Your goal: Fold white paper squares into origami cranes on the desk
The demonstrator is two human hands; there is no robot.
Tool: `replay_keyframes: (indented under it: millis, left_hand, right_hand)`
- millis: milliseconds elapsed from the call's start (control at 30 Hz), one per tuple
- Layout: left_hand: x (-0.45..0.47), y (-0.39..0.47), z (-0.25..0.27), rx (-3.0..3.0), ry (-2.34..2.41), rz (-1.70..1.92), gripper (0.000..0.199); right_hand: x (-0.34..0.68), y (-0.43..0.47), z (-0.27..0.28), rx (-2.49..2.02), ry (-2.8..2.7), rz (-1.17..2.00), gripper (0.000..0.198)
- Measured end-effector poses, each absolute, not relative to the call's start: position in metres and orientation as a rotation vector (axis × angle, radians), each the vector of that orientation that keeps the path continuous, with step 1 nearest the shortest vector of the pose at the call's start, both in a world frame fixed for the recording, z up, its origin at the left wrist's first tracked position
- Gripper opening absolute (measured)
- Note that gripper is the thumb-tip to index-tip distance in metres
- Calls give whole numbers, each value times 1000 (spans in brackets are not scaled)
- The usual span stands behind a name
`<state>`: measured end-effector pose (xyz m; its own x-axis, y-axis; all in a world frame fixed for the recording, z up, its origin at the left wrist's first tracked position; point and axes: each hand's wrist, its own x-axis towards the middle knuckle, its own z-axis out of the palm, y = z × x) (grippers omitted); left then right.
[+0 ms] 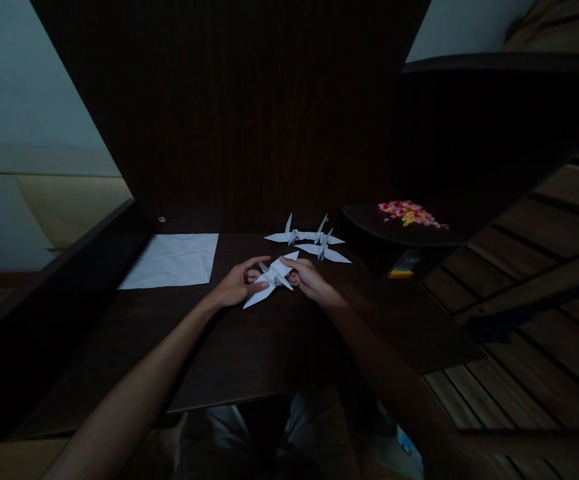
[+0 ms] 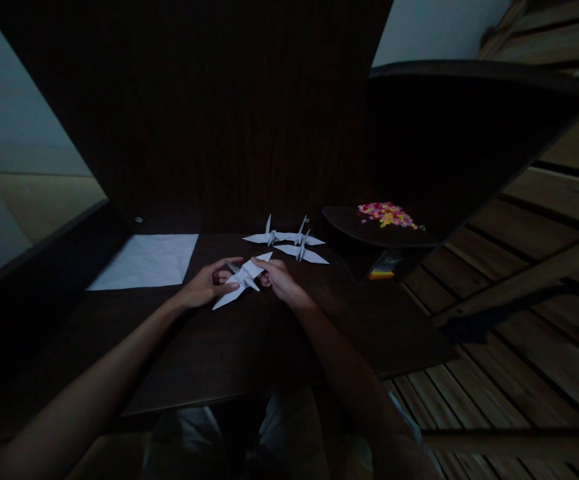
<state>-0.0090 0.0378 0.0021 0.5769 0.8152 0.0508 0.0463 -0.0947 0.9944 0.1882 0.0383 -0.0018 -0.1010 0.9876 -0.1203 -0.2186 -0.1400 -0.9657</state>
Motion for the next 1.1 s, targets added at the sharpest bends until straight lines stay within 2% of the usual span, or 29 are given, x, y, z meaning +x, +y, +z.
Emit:
replay_keyframes:
  millis: [233, 367, 500, 700, 1100]
  left_hand:
    - [-10, 42, 3, 1499, 843, 855, 70]
    - [-11, 47, 2, 1427, 921, 944, 69]
    - [-13, 51, 0, 1279, 945, 988, 75]
    - [-15, 51, -2, 1186, 940, 900, 84]
    - [-21, 53, -1, 1225, 899, 813, 78]
  right_hand:
    - [188, 39, -1, -1219, -1069, 1256, 47]
    - [190, 36, -2, -1146, -1141, 1050, 53]
    - [190, 26, -4, -1040, -1519, 719, 42]
    - [184, 18, -8, -1150, -1911, 260, 25]
    - [177, 18, -13, -1121, -1990, 120, 29]
